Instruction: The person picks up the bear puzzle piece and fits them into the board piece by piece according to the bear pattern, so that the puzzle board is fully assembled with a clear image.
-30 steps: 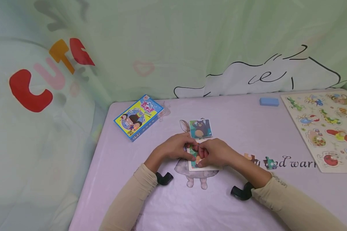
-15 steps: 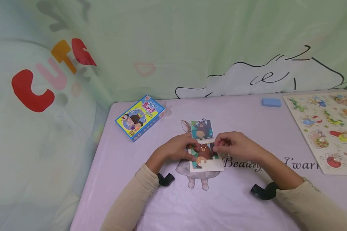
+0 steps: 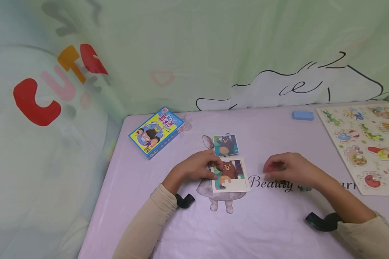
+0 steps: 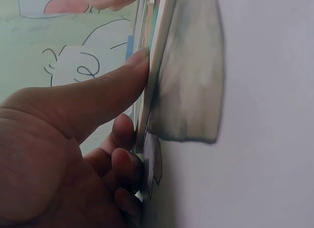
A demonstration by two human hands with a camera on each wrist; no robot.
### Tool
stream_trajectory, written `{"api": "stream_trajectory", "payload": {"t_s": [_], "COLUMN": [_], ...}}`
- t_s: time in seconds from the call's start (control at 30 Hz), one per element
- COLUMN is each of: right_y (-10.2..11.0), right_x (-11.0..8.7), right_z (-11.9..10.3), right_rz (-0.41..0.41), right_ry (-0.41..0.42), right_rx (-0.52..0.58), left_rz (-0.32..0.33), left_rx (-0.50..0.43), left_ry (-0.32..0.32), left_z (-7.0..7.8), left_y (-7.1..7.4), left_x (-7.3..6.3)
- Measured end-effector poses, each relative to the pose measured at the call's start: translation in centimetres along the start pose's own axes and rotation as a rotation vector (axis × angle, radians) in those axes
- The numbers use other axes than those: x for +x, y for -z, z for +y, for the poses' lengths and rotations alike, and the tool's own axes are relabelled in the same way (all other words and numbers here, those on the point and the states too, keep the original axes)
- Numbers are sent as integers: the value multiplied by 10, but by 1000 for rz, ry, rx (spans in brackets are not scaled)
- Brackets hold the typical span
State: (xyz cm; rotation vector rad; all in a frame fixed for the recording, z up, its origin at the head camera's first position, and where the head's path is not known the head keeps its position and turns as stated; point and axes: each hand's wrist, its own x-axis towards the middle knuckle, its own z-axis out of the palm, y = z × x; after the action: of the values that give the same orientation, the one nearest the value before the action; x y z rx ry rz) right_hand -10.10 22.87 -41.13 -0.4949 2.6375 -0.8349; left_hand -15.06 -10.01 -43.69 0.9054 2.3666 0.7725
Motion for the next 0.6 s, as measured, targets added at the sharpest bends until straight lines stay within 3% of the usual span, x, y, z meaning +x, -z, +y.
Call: {"api": "stream_trajectory", "payload": {"t_s": [0.2, 0.6], "right_y": [5, 2], "right_x": [-6, -9], "right_z": [13, 16], "right_rz": [22, -40], "right_ry": [-41, -81], "right_rx": [-74, -49], "left_rz": [-2, 1], "left_rx": [-4, -2], "left_ry": [10, 1], "left_z": [1, 0], "left_y": [0, 0], "left_x": [0, 0]}}
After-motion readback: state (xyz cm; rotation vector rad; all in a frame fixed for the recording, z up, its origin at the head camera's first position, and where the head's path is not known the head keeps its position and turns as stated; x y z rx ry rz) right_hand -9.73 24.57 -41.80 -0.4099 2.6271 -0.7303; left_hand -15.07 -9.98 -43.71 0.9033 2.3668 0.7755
